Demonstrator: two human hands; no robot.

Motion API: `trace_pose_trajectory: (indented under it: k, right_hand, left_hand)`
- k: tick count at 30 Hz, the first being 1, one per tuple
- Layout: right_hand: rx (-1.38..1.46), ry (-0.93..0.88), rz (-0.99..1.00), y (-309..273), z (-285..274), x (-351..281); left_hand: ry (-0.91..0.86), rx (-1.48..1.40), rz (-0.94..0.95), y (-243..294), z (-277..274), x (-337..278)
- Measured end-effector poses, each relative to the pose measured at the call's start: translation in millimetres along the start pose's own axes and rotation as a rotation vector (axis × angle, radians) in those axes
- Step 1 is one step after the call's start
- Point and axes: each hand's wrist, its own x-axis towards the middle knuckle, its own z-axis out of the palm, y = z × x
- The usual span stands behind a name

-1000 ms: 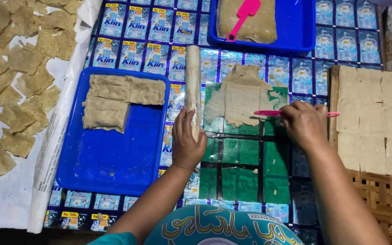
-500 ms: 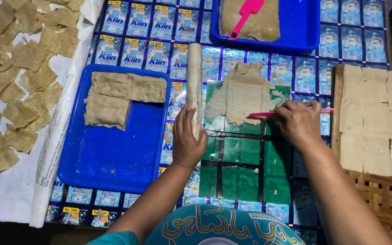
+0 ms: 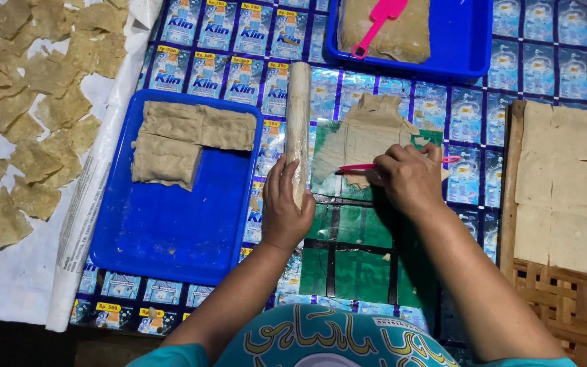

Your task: Cutting and rolling thin sheets of dough using a rolling pin and a scraper tool.

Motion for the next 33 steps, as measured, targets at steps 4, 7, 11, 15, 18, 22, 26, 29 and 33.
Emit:
trace_pose_trajectory:
  k: [4,7,11,15,18,22,26,29,33]
  right_hand:
    - [0.015,-0.053,0.030,32,6,-11]
    - [-0.085,-0.028,0.087,69,0,-18]
    - [-0.191,0.005,0.112,85,-17,-19]
    - [-0.212,-0.012,0.136,87,-20,-15]
    - [-0.230,0.021,0.112,89,-18,-14]
    - [-0.231,0.031,0.097,89,-17,-10]
    - [-0.244,-0.002,0.078,88,-16,-6]
    - [-0.247,0.013,0.045,80,-17,1]
    - [-0.182,0.006,0.035,89,14,8]
  left_hand:
    - [-0.005,0.003,0.001,0,-2,0]
    - [-0.003,0.000,0.004,0,-1,1]
    - [-0.014,0.013,0.009,3,-2,1]
    - [-0.020,0.020,0.008,5,-3,1]
    - [-0.019,0.030,0.011,4,-2,0]
    - [-0.018,0.030,0.007,5,-4,1]
    - [-0.045,0.025,-0.007,6,-5,2]
    - [-0.037,0.024,-0.001,5,-4,1]
    - [0.009,0.009,0.010,-2,1,0]
